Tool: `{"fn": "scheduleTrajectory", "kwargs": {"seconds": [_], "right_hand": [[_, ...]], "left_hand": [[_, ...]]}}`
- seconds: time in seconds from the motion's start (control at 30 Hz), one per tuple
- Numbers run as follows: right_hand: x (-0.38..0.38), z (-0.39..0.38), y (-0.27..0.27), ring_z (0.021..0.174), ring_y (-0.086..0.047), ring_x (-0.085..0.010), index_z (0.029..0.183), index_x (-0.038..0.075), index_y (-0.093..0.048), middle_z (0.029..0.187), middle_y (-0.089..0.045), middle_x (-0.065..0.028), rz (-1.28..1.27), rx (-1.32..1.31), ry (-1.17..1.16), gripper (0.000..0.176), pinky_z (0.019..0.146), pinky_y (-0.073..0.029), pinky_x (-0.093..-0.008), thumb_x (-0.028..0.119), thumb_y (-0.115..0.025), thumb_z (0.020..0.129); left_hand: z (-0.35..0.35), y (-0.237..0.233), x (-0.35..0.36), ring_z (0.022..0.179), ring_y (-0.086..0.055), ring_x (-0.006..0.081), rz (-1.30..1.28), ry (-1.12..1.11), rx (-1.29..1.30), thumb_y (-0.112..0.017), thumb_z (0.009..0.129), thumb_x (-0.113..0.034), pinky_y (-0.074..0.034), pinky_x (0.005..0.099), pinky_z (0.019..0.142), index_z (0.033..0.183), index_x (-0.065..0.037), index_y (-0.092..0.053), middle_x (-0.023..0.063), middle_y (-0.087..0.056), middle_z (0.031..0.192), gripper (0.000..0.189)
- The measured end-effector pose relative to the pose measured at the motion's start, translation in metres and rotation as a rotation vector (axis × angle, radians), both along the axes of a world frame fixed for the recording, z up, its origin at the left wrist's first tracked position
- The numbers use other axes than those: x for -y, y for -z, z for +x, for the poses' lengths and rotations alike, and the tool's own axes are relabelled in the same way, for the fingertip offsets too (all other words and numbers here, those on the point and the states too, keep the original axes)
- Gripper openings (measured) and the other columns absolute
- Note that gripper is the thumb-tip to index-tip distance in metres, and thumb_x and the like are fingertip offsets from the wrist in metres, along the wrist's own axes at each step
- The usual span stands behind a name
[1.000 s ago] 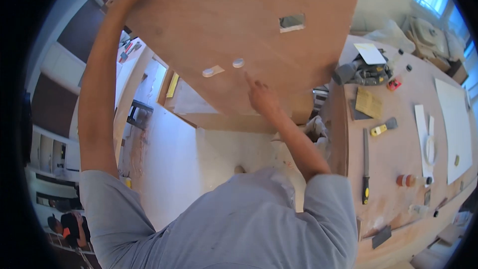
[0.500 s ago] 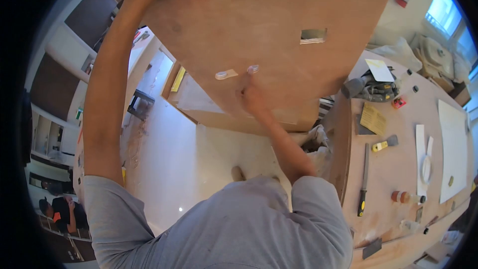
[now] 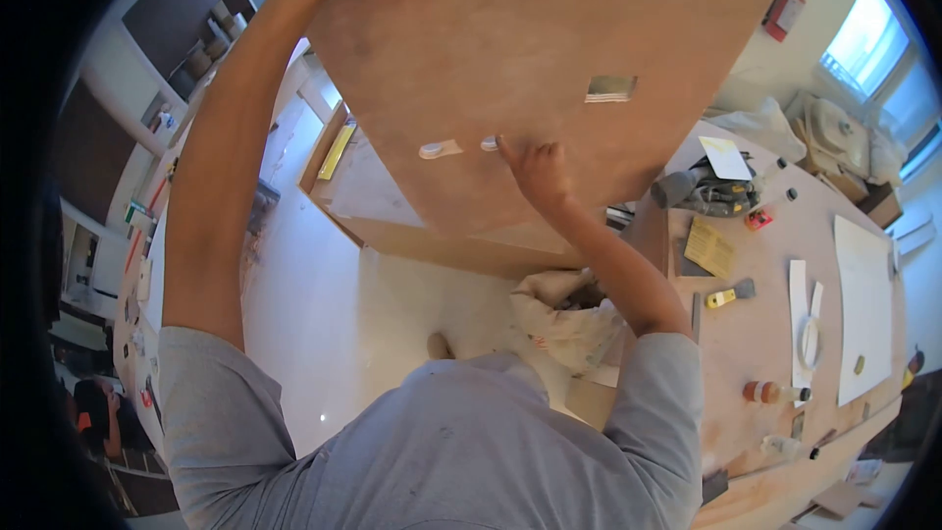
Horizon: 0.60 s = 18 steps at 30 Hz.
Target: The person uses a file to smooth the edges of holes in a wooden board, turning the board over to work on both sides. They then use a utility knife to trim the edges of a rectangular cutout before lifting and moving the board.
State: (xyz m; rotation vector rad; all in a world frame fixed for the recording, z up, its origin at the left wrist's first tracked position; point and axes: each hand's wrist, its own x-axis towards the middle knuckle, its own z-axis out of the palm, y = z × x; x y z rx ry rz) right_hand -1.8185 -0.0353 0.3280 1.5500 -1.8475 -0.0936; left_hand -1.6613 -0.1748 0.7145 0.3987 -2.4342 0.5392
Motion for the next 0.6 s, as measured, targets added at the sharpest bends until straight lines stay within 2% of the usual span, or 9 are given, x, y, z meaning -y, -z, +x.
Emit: {"fn": "scheduleTrajectory", "kwargs": {"seconds": [0.07,0.17,0.27,0.37,0.47,0.57,0.6], "right_hand": [[0.012,0.013,0.034,0.070,-0.064,-0.0294,0.153,0.015,-0.030,0.078,-0.065,-0.0171,0.003,0.093,0.084,0.069,0.068,-0.050,-0.0435,0.010,-0.055,0.089],[0.030,0.068,0.033,0.067,-0.063,-0.0244,0.153,0.011,-0.024,0.077,-0.064,-0.0154,-0.005,0.998,0.133,0.068,0.065,-0.050,-0.0401,0.009,-0.054,0.093],[0.062,0.065,0.034,0.066,-0.063,-0.0215,0.154,0.012,-0.015,0.079,-0.066,-0.0141,-0.246,1.884,-0.291,0.074,0.063,-0.052,-0.0378,0.012,-0.057,0.093],[0.060,0.075,0.017,0.068,-0.064,-0.0231,0.154,0.012,-0.015,0.083,-0.067,-0.0132,-0.393,2.259,-0.315,0.075,0.065,-0.053,-0.0386,0.011,-0.058,0.092],[0.051,0.084,0.004,0.069,-0.065,-0.0248,0.154,0.013,-0.016,0.086,-0.069,-0.0123,-0.565,2.627,-0.393,0.076,0.067,-0.053,-0.0395,0.011,-0.059,0.091],[0.045,0.069,0.051,0.079,-0.067,-0.0345,0.153,0.017,-0.024,0.091,-0.068,-0.0186,-0.406,1.404,-0.169,0.078,0.071,-0.054,-0.0452,0.008,-0.063,0.085],[0.035,0.065,0.046,0.083,-0.066,-0.0372,0.153,0.016,-0.026,0.094,-0.067,-0.0204,-0.283,1.303,-0.102,0.076,0.074,-0.053,-0.0469,0.008,-0.062,0.085]], "left_hand": [[0.003,0.003,0.005,0.102,-0.065,0.0365,-0.033,0.062,-0.025,-0.072,0.080,-0.051,-0.050,0.0486,0.087,0.111,-0.006,-0.059,0.0186,-0.068,0.104,0.056],[0.005,0.001,0.002,0.101,-0.065,0.0361,-0.017,0.037,-0.010,-0.072,0.080,-0.049,-0.051,0.0482,0.086,0.110,-0.007,-0.058,0.0179,-0.068,0.103,0.054],[0.002,0.004,0.005,0.100,-0.065,0.0363,-0.022,0.024,-0.036,-0.072,0.081,-0.046,-0.051,0.0483,0.086,0.108,-0.007,-0.059,0.0172,-0.068,0.103,0.050],[0.008,0.001,-0.015,0.096,-0.065,0.0357,0.017,0.045,-0.071,-0.069,0.085,-0.042,-0.051,0.0469,0.082,0.099,-0.006,-0.063,0.0177,-0.068,0.099,0.039],[-0.007,0.008,0.014,0.114,-0.062,0.0322,-0.016,-0.070,-0.046,-0.064,0.080,-0.065,-0.049,0.0432,0.094,0.137,-0.014,-0.053,0.0118,-0.065,0.125,0.076],[-0.011,0.012,0.023,0.114,-0.062,0.0293,-0.061,-0.105,-0.066,-0.065,0.078,-0.066,-0.050,0.0419,0.093,0.137,-0.017,-0.054,0.0089,-0.065,0.125,0.077],[-0.011,0.013,0.023,0.113,-0.063,0.0295,-0.052,-0.097,-0.063,-0.065,0.078,-0.066,-0.050,0.0421,0.093,0.137,-0.018,-0.054,0.0089,-0.066,0.124,0.077]]}}
